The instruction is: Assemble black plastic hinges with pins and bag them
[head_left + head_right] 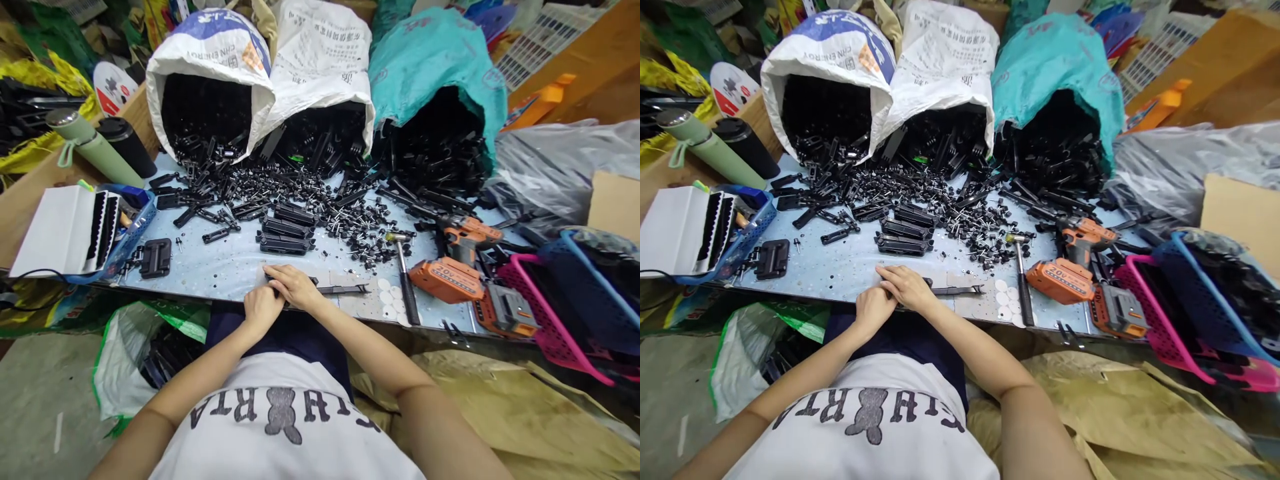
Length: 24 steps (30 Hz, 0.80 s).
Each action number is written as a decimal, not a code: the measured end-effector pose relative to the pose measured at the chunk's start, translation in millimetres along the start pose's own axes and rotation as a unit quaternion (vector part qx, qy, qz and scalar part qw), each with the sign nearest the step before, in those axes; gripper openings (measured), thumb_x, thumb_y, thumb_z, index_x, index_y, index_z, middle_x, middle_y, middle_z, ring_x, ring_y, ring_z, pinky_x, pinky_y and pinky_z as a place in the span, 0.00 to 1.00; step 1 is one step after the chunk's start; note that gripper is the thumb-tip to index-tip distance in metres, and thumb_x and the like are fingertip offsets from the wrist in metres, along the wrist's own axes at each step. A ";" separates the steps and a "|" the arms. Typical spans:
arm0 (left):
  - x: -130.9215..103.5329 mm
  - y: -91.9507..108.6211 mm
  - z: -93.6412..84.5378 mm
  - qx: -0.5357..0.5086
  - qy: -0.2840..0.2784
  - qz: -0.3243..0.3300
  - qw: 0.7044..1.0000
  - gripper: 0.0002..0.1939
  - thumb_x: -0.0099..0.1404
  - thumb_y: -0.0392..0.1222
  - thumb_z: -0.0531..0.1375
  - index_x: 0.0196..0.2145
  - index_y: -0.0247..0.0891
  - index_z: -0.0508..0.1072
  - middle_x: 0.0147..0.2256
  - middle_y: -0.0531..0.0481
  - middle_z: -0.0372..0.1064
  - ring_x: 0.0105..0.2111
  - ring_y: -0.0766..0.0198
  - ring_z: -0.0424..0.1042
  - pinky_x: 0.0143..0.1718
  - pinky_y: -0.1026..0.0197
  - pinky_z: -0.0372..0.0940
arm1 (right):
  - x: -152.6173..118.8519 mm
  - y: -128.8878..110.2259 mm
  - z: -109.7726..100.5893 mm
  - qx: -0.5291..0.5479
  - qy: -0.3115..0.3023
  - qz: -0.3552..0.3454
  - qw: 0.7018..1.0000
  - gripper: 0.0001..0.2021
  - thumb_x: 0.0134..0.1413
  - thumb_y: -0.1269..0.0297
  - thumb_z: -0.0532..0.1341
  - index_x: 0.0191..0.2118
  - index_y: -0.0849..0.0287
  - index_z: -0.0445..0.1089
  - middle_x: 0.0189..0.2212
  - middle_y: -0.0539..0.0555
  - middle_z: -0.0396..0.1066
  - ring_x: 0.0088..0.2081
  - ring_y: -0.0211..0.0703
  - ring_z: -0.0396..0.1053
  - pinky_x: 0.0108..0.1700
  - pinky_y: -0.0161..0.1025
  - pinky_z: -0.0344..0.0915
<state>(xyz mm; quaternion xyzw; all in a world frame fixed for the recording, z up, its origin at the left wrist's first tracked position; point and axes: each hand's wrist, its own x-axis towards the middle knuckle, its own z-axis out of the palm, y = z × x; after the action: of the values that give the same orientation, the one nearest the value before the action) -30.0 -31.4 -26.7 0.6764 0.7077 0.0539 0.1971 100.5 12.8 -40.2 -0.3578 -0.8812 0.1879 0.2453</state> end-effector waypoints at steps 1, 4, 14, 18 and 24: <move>1.3 0.5 0.8 -0.003 0.004 -0.010 1.000 0.24 0.65 0.51 0.46 0.29 0.33 0.76 0.28 0.34 0.72 0.32 0.48 0.73 0.33 0.56 0.60 | -1.1 1.0 0.7 0.001 -0.003 0.004 1.000 0.21 0.65 0.58 0.46 0.59 0.58 0.60 0.53 0.57 0.64 0.52 0.43 0.62 0.55 0.42 0.61; 1.8 -1.6 3.4 -0.021 0.013 -0.012 1.000 0.23 0.64 0.53 0.48 0.31 0.34 0.76 0.29 0.35 0.72 0.33 0.48 0.73 0.33 0.55 0.60 | -3.1 -0.4 3.2 -0.038 -0.018 0.032 0.999 0.22 0.64 0.56 0.46 0.57 0.61 0.62 0.52 0.60 0.64 0.49 0.47 0.62 0.53 0.47 0.62; 19.2 -1.2 0.9 0.010 0.105 0.332 0.938 0.19 0.67 0.46 0.49 0.48 0.33 0.69 0.45 0.37 0.68 0.46 0.53 0.66 0.47 0.54 0.57 | -76.9 23.8 -46.0 -0.169 0.083 0.043 0.981 0.32 0.54 0.43 0.54 0.55 0.64 0.62 0.54 0.66 0.60 0.54 0.55 0.59 0.54 0.51 0.57; 49.8 13.5 1.7 0.074 0.028 0.438 0.896 0.20 0.66 0.50 0.51 0.44 0.30 0.71 0.36 0.37 0.69 0.39 0.56 0.67 0.43 0.56 0.59 | -111.6 51.7 -68.2 -0.275 0.011 0.128 0.953 0.29 0.51 0.37 0.52 0.28 0.63 0.69 0.26 0.60 0.68 0.30 0.47 0.65 0.33 0.40 0.59; 15.7 17.7 -34.5 -0.091 -0.014 0.474 0.876 0.33 0.68 0.59 0.36 0.24 0.36 0.70 0.22 0.43 0.65 0.24 0.63 0.64 0.29 0.61 0.57 | -98.9 12.3 -106.8 -0.020 -0.040 -0.011 0.999 0.31 0.59 0.39 0.39 0.21 0.59 0.62 0.16 0.54 0.60 0.21 0.39 0.59 0.26 0.38 0.51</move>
<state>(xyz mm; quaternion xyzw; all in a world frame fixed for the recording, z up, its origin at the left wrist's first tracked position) -25.7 -8.0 7.8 0.9106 0.2915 0.1950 0.2187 229.3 -33.8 10.5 -0.3447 -0.8980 0.1816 0.2045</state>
